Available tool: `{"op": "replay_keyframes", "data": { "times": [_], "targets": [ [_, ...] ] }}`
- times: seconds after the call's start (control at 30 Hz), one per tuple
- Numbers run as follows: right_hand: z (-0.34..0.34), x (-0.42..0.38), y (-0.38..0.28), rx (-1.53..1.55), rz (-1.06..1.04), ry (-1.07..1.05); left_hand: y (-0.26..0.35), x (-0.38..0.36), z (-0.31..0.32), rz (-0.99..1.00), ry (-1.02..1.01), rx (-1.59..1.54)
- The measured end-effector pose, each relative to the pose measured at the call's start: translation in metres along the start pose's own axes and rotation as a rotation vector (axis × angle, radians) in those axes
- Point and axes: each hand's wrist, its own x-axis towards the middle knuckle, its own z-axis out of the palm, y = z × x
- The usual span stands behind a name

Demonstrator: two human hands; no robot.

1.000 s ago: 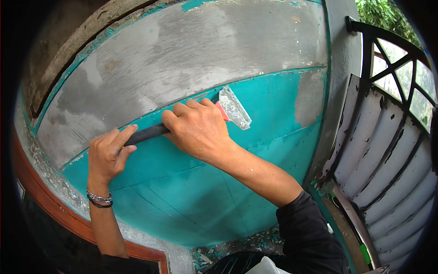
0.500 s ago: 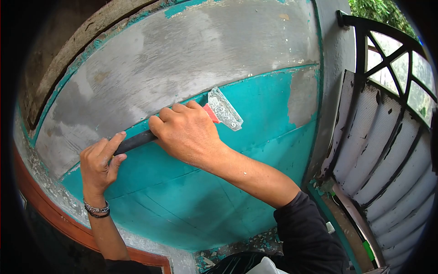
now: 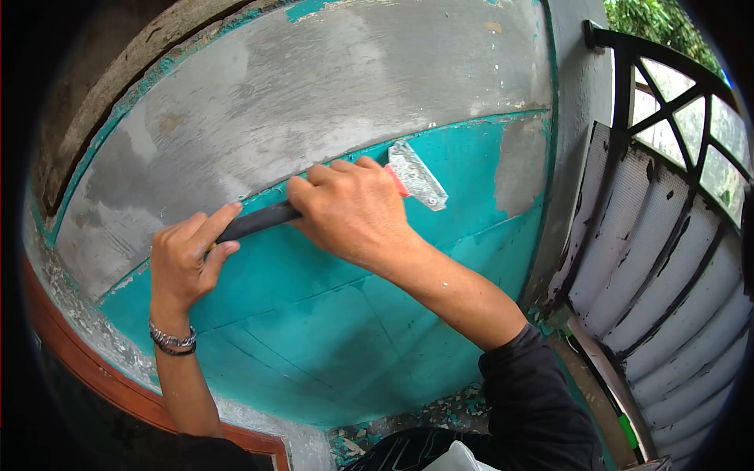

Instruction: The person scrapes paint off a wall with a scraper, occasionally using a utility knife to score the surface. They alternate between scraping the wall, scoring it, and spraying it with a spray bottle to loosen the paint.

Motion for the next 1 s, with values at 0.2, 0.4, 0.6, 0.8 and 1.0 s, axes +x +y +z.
{"op": "replay_keyframes", "data": {
  "times": [0.2, 0.4, 0.6, 0.8, 1.0],
  "targets": [
    [-0.002, -0.002, 0.009, -0.011, -0.034, -0.005, 0.006, 0.002, 0.004, -0.003, 0.008, -0.031],
    [-0.014, -0.003, 0.021, 0.002, -0.011, -0.007, 0.013, 0.016, 0.004, -0.012, 0.013, -0.039],
    [-0.013, -0.007, 0.021, -0.034, -0.008, -0.035, 0.014, 0.015, 0.013, 0.011, 0.017, -0.032],
    [-0.007, -0.004, 0.023, -0.035, 0.002, -0.005, 0.01, 0.02, 0.014, -0.009, 0.001, -0.07],
    [-0.006, -0.001, 0.019, -0.063, 0.045, -0.03, 0.0, 0.025, 0.02, 0.023, 0.045, -0.028]
  ]
}}
